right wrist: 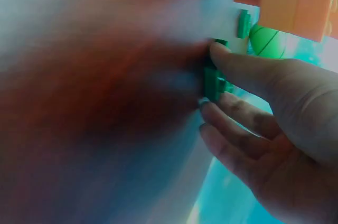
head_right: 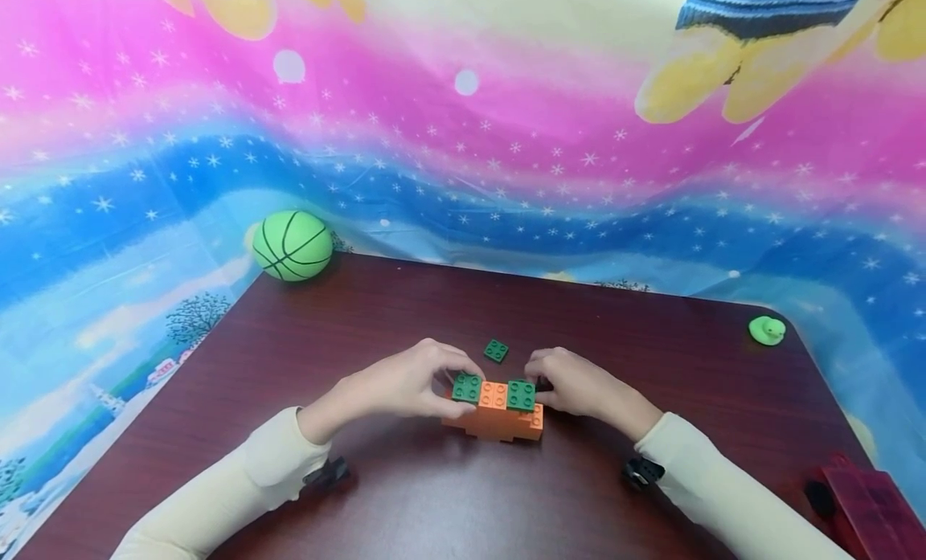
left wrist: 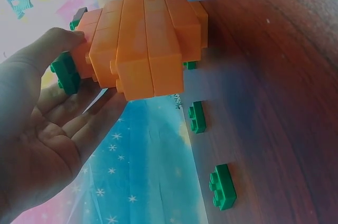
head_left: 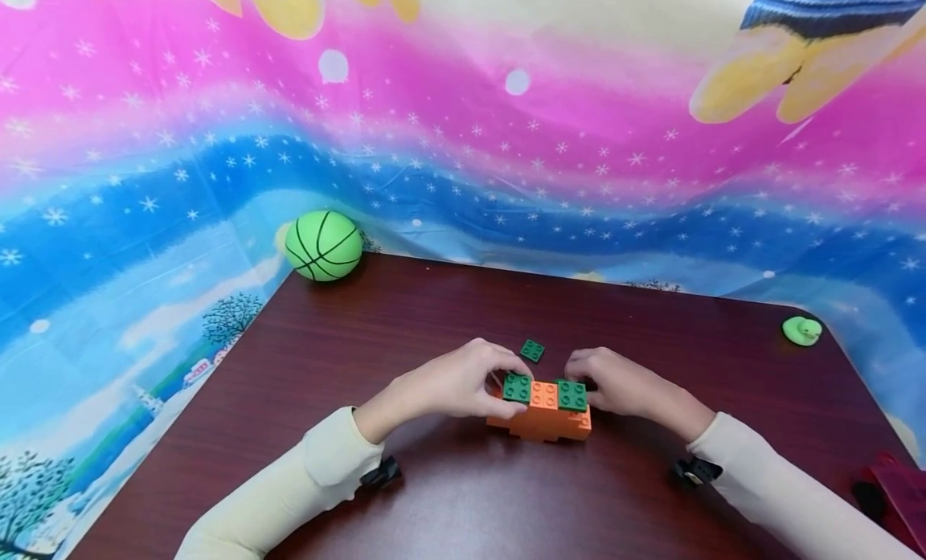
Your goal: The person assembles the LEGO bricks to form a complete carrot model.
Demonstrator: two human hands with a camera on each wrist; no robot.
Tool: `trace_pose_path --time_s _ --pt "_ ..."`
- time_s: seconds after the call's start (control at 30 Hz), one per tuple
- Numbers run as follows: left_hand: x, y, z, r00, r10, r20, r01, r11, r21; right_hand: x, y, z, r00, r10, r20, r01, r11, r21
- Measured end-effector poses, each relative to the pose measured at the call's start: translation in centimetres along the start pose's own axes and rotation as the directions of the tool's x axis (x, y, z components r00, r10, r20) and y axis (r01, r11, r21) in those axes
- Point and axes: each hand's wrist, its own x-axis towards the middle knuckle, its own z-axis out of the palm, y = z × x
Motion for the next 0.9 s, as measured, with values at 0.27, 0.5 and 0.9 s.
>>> trace_pose_path --time_s 0.27,0.5,0.9 --pt "0.2 -0.1 0.0 1.0 -0.011 -0.013 0.011 0.999 0.031 -1.6 0.3 -2.0 0.983 0.048 -0.178 -0.054 0.998 -0.033" --pt "0.3 -0.2 0.0 1.0 0.003 -0.014 -0.003 1.0 0.025 -2.7 -3.4 -6.4 0.904 -0.039 -0.426 0.061 0.997 0.039" --pt "0.4 -0.5 0.1 0.999 0.035 -0.026 -0.035 0.999 0.001 -1.6 -7.6 -4.4 0.907 -0.079 -0.413 0.147 0.98 0.136"
